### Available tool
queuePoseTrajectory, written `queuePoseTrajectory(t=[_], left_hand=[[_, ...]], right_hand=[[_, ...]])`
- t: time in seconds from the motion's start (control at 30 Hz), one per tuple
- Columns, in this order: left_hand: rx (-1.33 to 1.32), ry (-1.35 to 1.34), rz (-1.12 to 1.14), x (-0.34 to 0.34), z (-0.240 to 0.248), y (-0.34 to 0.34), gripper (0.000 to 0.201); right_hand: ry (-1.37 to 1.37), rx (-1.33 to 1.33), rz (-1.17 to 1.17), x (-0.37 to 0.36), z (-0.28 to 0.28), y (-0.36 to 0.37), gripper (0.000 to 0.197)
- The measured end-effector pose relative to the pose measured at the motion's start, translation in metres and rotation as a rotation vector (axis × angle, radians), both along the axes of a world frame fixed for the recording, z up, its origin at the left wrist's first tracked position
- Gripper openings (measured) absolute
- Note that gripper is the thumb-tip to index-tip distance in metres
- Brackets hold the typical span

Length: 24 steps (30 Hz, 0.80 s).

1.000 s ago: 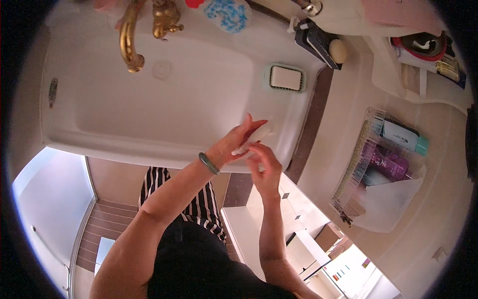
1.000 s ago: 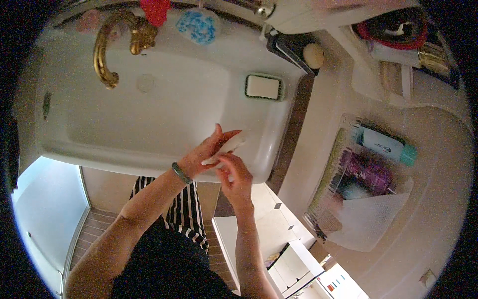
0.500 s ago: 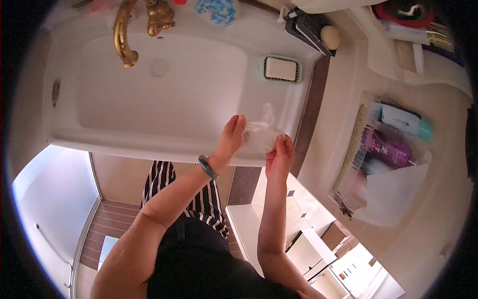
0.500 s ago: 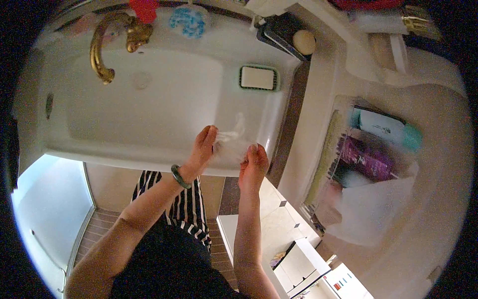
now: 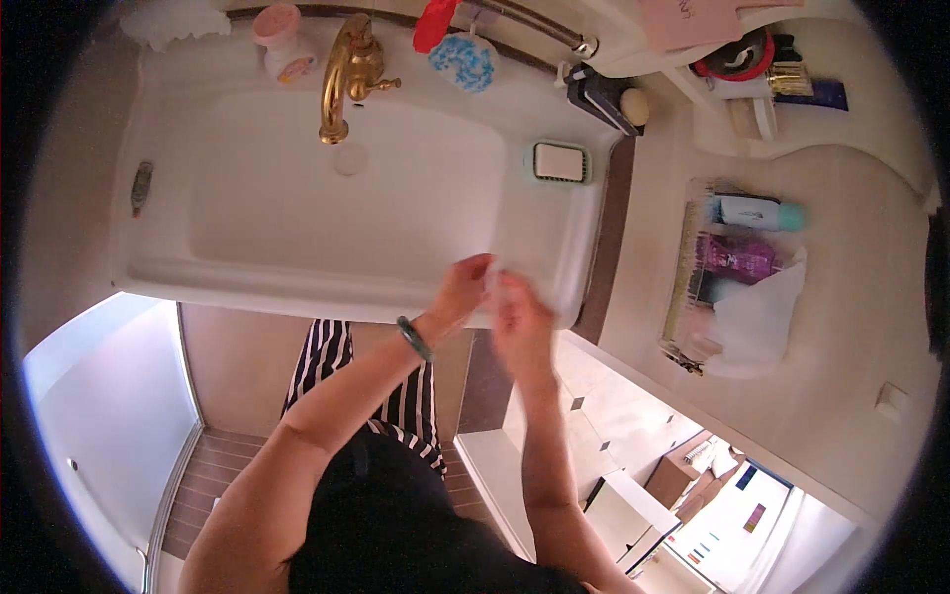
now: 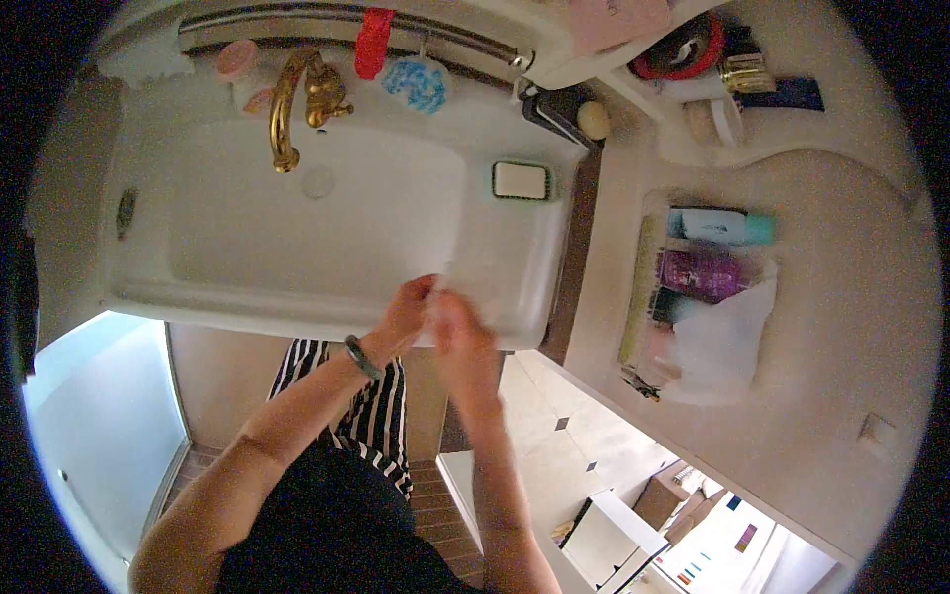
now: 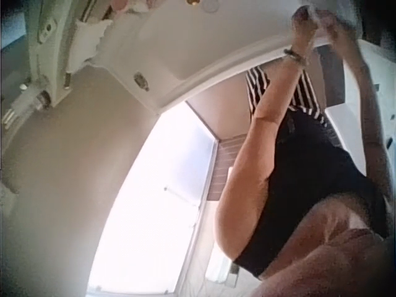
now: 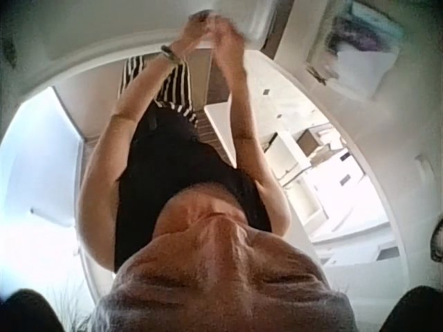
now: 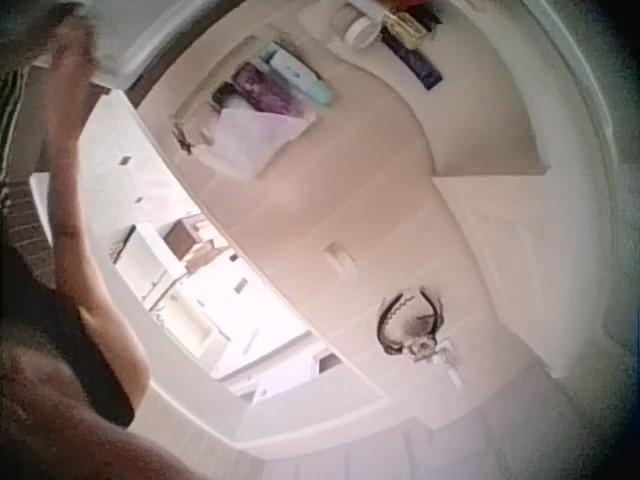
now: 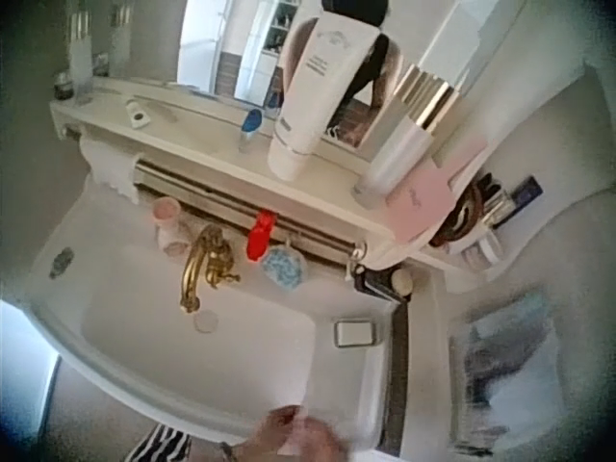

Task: The person wipes the surface of a sink and a faucet with a cloth and then uses a sponge on the faucet.

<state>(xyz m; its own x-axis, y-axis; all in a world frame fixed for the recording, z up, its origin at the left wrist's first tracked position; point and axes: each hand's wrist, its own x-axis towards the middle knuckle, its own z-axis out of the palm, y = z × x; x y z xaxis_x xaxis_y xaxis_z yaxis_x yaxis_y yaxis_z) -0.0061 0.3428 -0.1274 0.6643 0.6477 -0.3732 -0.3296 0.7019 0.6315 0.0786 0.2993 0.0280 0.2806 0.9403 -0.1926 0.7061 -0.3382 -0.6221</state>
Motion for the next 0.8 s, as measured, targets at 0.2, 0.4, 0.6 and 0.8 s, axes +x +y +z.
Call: queuePoseTrajectory(t=[0.2,0.4,0.6,0.8], left_hand=[[-0.13,-0.909,0.442,0.087,0.02,-0.016,0.036],[-0.471,-0.967,0.524,0.217,-0.015,-0.066,0.048],[-0.304,-0.457,0.557,0.297,-0.006,-0.14,0.049],[0.392,0.246,0.508,0.362,-0.066,-0.1,0.05]], right_hand=[[-0.141,0.155,-0.008,-0.01,0.021,-0.073,0.039],[-0.07,-0.231,-0.193,0.071,-0.047,-0.217,0.021],[0.024,-0.51,-0.122,0.129,-0.065,-0.29,0.02],[0.184,-0.607,-0.148,0.162,-0.079,-0.323,0.022]])
